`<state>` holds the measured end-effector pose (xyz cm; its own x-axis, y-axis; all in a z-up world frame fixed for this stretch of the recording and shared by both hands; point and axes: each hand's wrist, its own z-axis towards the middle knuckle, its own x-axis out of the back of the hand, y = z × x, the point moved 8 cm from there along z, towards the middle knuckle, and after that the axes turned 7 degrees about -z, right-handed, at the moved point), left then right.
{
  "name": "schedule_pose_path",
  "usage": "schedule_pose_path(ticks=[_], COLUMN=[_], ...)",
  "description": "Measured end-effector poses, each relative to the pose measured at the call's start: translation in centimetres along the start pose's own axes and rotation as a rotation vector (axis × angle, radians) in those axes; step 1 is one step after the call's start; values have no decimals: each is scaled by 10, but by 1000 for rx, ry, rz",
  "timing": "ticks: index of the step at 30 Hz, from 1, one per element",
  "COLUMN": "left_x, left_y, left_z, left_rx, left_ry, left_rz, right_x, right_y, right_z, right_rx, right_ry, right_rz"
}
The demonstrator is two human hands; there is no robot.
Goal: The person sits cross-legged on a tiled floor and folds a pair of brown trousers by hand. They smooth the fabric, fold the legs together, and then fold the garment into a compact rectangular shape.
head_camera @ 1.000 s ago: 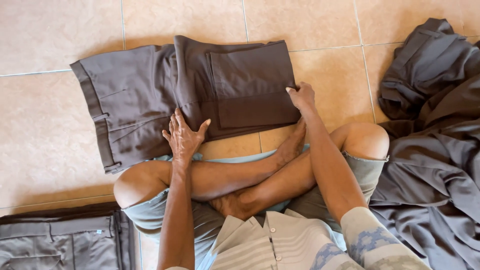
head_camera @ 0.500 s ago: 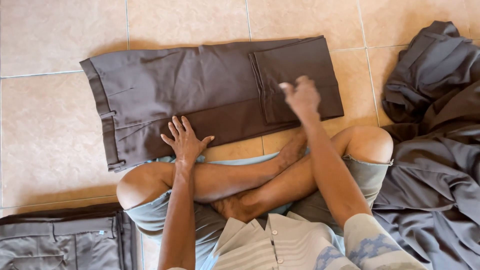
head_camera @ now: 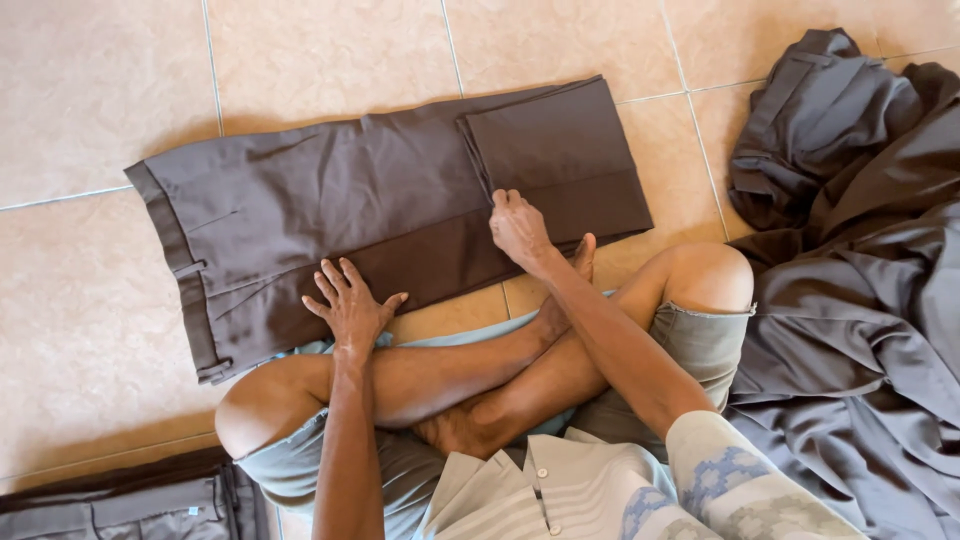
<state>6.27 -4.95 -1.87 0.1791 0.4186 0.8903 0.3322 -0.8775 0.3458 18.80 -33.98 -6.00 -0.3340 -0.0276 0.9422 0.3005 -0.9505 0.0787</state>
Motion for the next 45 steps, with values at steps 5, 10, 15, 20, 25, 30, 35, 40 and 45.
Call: schedule_pose_path(ticks=[5, 10, 15, 20, 25, 30, 35, 40, 45], left_x=[-3, -3, 10, 3, -7, -12, -20, -52, -109], left_y=[0, -1, 13, 22, -6, -31, -1, 72, 67], left_z=[1, 1, 3, 3, 12, 39, 56, 54, 72], left_rx=[-20, -33, -116, -215, -124, -13, -114, 13, 207], left_ry=[25, 38, 143, 106, -129, -185, 451, 469, 267], left_rz=[-5, 6, -37, -28, 0, -55, -123, -252, -429], right_x=[64, 79, 5, -49, -61, -84, 1, -5, -13], right_y=[-38, -10, 158, 244, 234, 240, 198, 201, 203], right_z=[14, 20, 11, -44, -44, -50, -34, -33, -34], right_rx=[71, 60, -507, -1009, -1025, -1037, -1076, -1080, -1090], right_ry=[-12, 5, -293, -392, -355, -319, -337, -339, -364], right_rz=[468, 529, -76, 53, 227, 489, 606, 697, 770])
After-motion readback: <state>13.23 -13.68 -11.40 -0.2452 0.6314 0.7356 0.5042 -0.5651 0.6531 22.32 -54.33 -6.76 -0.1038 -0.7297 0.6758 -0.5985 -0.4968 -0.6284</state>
